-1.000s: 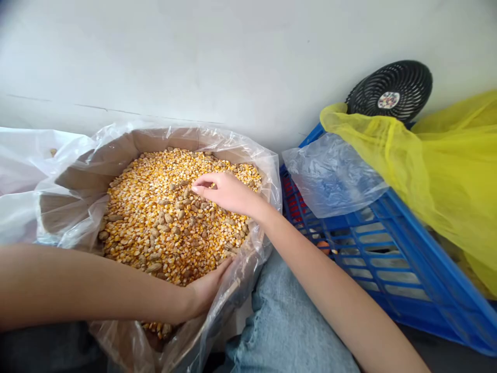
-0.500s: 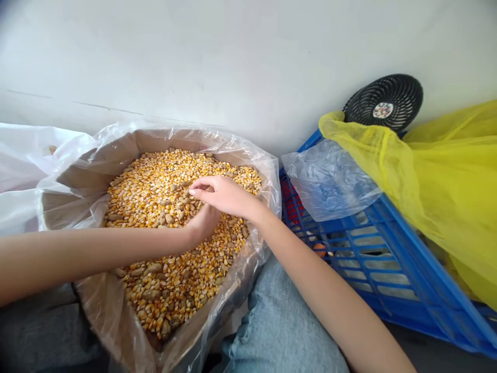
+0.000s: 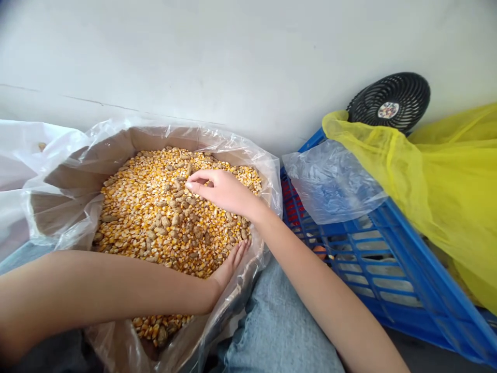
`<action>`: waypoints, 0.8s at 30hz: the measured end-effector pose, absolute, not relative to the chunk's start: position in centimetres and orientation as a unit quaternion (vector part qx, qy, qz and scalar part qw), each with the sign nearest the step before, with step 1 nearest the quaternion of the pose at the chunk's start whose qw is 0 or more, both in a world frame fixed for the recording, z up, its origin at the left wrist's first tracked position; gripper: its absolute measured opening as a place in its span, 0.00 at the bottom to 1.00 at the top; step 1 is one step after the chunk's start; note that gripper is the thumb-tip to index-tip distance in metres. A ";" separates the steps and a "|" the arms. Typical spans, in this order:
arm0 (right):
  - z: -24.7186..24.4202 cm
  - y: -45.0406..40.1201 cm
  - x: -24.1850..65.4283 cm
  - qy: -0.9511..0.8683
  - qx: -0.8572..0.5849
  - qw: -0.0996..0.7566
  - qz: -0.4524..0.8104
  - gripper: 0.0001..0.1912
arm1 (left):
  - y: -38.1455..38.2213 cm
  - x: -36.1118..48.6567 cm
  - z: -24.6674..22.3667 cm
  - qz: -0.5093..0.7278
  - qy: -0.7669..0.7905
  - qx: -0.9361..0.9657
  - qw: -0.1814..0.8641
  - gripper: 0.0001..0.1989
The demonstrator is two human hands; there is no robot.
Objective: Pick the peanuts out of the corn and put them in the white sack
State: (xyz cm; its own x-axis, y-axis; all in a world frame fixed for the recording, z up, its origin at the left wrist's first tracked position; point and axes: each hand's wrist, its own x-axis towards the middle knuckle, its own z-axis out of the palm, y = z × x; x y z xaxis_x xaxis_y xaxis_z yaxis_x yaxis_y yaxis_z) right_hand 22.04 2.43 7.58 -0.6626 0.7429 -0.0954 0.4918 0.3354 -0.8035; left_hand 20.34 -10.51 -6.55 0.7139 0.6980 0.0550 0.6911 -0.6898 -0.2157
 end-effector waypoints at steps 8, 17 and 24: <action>7.2 2.6 21.4 -0.802 -0.379 0.137 0.441 0.13 | -9.7 20.0 -7.0 0.065 -0.218 -0.919 0.321 0.25; 7.4 2.0 22.7 -0.800 -0.382 0.135 0.444 0.11 | -2.1 12.3 -0.8 0.021 -0.321 -0.939 0.125 0.22; 7.7 2.5 22.8 -0.791 -0.388 0.161 0.444 0.12 | -6.9 18.0 -3.3 0.030 -0.250 -0.965 0.073 0.21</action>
